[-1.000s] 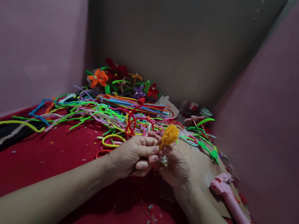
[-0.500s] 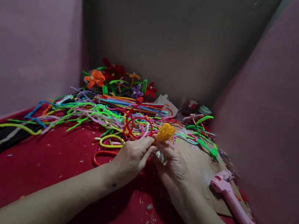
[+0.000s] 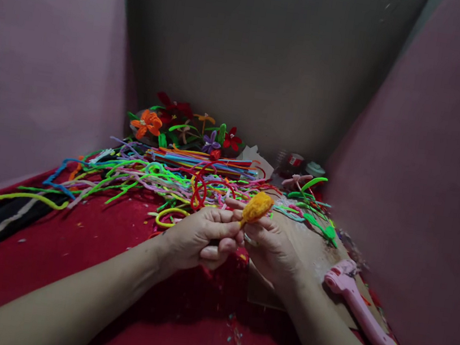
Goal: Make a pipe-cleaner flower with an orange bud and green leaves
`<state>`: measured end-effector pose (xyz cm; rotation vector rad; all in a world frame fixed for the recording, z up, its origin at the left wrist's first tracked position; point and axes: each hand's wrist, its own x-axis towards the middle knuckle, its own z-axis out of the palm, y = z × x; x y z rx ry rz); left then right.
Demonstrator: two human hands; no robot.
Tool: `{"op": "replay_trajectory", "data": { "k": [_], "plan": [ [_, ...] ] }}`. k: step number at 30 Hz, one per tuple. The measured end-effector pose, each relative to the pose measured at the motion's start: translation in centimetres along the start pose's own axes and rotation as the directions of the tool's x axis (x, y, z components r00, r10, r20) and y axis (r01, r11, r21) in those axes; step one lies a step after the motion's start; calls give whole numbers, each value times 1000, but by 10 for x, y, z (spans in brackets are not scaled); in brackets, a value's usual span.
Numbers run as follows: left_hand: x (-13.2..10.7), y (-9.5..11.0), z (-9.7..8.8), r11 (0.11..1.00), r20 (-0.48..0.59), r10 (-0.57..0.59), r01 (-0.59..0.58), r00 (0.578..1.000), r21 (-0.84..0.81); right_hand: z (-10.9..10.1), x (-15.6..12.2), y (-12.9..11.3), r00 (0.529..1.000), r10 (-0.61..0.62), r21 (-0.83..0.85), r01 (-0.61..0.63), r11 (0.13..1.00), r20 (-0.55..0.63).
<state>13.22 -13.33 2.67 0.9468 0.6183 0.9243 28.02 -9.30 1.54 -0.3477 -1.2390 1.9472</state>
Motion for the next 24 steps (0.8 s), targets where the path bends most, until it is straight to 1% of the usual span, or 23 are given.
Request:
{"op": "replay_trajectory", "data": {
  "k": [2,3,4,5,6,7,8,9,11,12,13,14,15,16,18,19,20,22,24],
  "plan": [
    [-1,2,0,999,38,-40,40,998,0,0,-1,2,1000,2,20,-1,1000,-25],
    [-1,3,1,999,26,-35,34,999,39,1,-1,3,999,-7,37,9,999,-53],
    [-1,4,2,994,-6,-11,11,1000,112,2,0,5,996,-18,54,22,998,-87],
    [-1,4,4,975,-55,41,-28,998,221,4,0,6,992,-29,67,38,997,-122],
    [-1,3,6,931,-109,122,-75,987,358,6,1,8,987,-39,76,52,996,-158],
    [0,1,8,858,-157,218,-112,963,502,8,2,9,980,-46,81,63,995,-195],
    [0,-2,10,764,-187,323,-139,928,630,11,3,9,971,-51,84,72,994,-233],
    [1,-5,10,669,-194,406,-146,893,729,13,3,10,961,-53,85,78,993,-271],
    [1,-11,11,515,-183,532,-144,826,845,17,3,9,940,-64,81,96,992,-335],
    [1,-13,10,466,-169,570,-147,804,872,18,3,9,931,-69,74,102,992,-357],
    [2,-14,10,446,-164,593,-152,789,882,18,3,9,927,-74,65,105,992,-368],
    [2,-14,11,459,-170,594,-158,786,874,18,2,9,927,-78,53,105,993,-367],
    [2,-13,12,512,-194,572,-162,797,843,17,2,10,932,-81,43,103,994,-354],
    [3,-12,13,598,-230,524,-161,820,785,16,2,10,940,-83,35,100,994,-330],
    [3,-10,15,798,-281,381,-160,881,582,14,3,9,960,-89,28,100,995,-265],
    [4,-9,15,878,-274,308,-161,911,451,12,3,9,968,-89,29,99,995,-235],
    [4,-8,14,934,-249,247,-161,936,318,11,4,9,974,-86,35,95,995,-209],
    [4,-7,10,987,-165,147,-132,975,94,10,4,8,983,-72,53,82,995,-171],
    [3,-6,5,997,-64,62,-64,996,-42,11,3,6,986,-67,67,78,995,-152]
  ]
}}
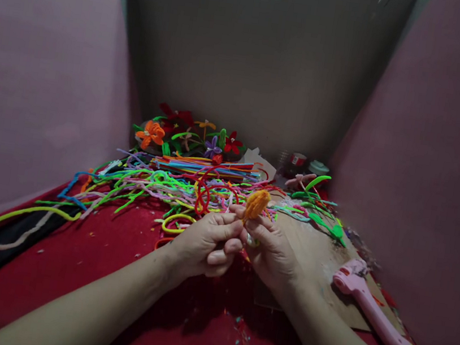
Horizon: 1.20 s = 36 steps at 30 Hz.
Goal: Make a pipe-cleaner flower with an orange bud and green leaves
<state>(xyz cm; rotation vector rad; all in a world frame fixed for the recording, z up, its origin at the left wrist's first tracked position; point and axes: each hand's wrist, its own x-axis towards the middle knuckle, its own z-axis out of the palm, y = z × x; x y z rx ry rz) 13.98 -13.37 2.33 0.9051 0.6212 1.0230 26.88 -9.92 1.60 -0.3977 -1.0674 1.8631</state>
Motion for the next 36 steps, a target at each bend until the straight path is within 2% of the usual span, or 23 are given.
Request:
{"op": "replay_trajectory", "data": {
  "k": [2,4,6,7,9,11,12,13,14,15,18,20,22,24,25,27,28,29,31,32,33,34,36],
  "plan": [
    [0,2,-5,997,90,-59,63,994,-41,2,-1,-1,1000,-6,-1,6,1000,-10],
    [0,3,-5,998,110,-67,66,992,9,5,-2,-2,999,-22,-4,22,1000,-48],
    [0,3,-2,981,22,-12,8,1000,192,7,-3,-2,994,-25,-4,25,1000,-107],
    [-1,2,0,942,-48,56,-37,997,332,8,-3,-2,991,-25,-7,25,1000,-134],
    [-1,-1,4,766,-148,277,-125,949,630,7,-3,0,983,-30,-30,25,999,-181],
    [-1,-5,6,546,-138,481,-173,866,820,5,-2,3,978,-57,-67,44,997,-200],
    [-1,-6,6,480,-118,531,-183,839,858,3,-2,5,977,-70,-85,54,995,-200],
    [-1,-7,6,466,-114,541,-184,833,866,1,-2,6,978,-79,-99,61,993,-194],
    [-1,-7,6,505,-131,513,-175,849,845,0,-2,8,980,-81,-108,62,992,-183],
    [-1,-6,6,585,-160,454,-158,876,796,-2,-1,8,983,-77,-112,59,992,-165],
    [0,-2,4,853,-189,231,-105,954,510,-5,0,7,994,-50,-102,39,994,-101],
    [0,0,0,954,-120,126,-87,985,285,-4,0,4,999,-5,-72,1,997,-51],
    [0,3,-4,994,-3,30,-29,1000,102,-3,-1,1,999,37,-36,-37,999,6],
    [0,5,-7,998,107,-66,65,992,18,0,-1,-1,998,48,-8,-47,999,30],
    [0,6,-8,995,130,-96,92,987,33,1,-2,-1,999,38,5,-38,999,19],
    [0,6,-6,980,61,-68,55,996,193,4,-2,-1,999,14,24,-13,1000,-32],
    [0,5,-4,944,-17,6,0,1000,329,4,-2,0,998,2,28,-1,1000,-64],
    [0,4,-2,873,-93,119,-59,989,484,5,-2,0,996,-9,25,11,1000,-92],
    [-1,0,2,657,-163,373,-136,913,742,5,-1,3,990,-34,-6,33,999,-136],
    [-1,-2,4,561,-161,461,-147,872,815,4,-1,4,988,-44,-23,41,999,-147],
    [-1,-3,5,508,-156,506,-147,848,849,3,-1,5,988,-49,-39,44,998,-147],
    [-1,-4,6,506,-162,506,-140,847,851,2,-1,5,990,-49,-50,42,998,-136],
    [-1,-3,6,619,-209,415,-107,886,778,0,0,5,996,-30,-67,25,997,-88]
  ]
}}
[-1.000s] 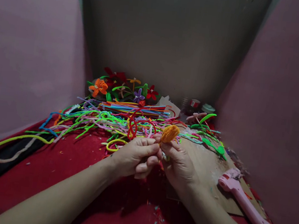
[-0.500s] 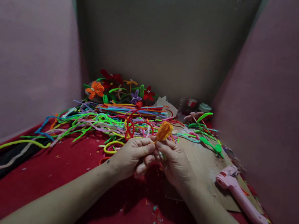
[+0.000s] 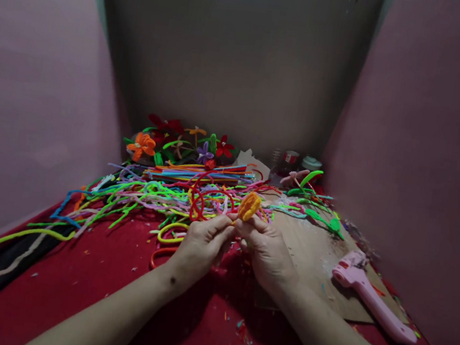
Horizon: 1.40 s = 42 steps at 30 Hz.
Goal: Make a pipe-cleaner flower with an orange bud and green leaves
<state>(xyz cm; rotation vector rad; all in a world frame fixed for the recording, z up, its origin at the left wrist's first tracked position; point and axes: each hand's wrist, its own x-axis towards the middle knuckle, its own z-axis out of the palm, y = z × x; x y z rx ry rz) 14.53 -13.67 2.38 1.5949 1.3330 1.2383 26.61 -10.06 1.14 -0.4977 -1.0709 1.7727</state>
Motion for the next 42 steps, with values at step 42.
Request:
{"op": "replay_trajectory", "data": {
  "k": [42],
  "plan": [
    [5,-17,-8,568,600,6,491,800,-661,-7,-2,-2,980,44,-78,-29,997,194]
  ]
}}
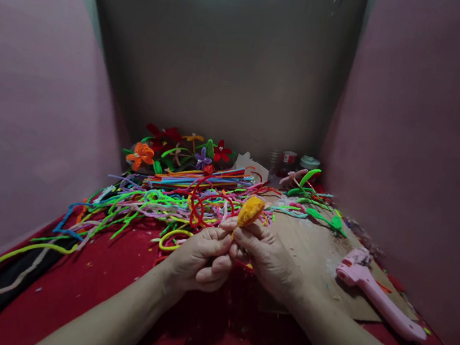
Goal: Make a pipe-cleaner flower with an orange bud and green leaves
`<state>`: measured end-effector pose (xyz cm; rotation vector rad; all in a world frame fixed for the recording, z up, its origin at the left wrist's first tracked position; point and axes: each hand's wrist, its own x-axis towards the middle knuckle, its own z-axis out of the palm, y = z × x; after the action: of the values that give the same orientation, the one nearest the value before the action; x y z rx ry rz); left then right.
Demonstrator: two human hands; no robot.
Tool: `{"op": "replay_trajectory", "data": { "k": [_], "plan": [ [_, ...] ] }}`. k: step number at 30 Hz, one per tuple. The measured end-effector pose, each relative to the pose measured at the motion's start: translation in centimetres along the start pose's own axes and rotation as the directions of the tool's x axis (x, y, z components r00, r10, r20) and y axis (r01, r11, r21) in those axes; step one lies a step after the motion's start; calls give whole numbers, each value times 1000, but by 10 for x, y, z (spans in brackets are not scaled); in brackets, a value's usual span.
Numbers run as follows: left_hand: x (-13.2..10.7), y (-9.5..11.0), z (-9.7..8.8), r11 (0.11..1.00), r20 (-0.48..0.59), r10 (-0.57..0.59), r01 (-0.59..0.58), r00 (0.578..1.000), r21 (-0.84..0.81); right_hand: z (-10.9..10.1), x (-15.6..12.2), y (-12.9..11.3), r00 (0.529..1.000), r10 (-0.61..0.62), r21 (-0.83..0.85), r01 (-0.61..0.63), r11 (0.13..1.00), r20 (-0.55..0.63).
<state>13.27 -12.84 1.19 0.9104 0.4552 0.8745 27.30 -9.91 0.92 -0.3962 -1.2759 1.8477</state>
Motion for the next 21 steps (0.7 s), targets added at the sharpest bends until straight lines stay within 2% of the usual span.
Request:
{"op": "replay_trajectory", "data": {
  "k": [2,4,6,8,10,11,12,13,16,18,21],
  "plan": [
    [1,1,3,994,-52,16,-11,998,112,1,0,1,999,-17,14,18,1000,-44],
    [2,2,7,938,-169,119,-55,978,341,2,0,2,994,-49,5,49,999,-93],
    [3,1,11,782,-253,312,-96,916,616,2,0,2,985,-93,-50,86,995,-147],
    [3,-3,12,559,-245,501,-95,830,824,3,0,0,971,-136,-129,112,985,-199],
    [2,-7,11,390,-194,613,-79,766,917,4,0,-1,960,-164,-181,124,976,-228],
    [2,-8,10,360,-184,633,-75,752,930,5,0,-2,957,-170,-191,126,973,-233],
    [2,-9,10,377,-195,627,-75,754,923,6,0,-2,956,-171,-192,126,973,-237],
    [3,-9,10,437,-224,597,-78,770,896,6,0,-2,958,-165,-184,123,975,-235],
    [3,-6,13,716,-325,410,-81,852,693,5,2,-2,975,-120,-141,93,986,-190],
    [3,-2,16,863,-340,287,-88,896,498,2,2,-3,986,-92,-131,74,989,-140],
    [2,2,16,961,-315,188,-108,930,253,-2,1,-6,994,-77,-191,60,980,-82]
  ]
}}
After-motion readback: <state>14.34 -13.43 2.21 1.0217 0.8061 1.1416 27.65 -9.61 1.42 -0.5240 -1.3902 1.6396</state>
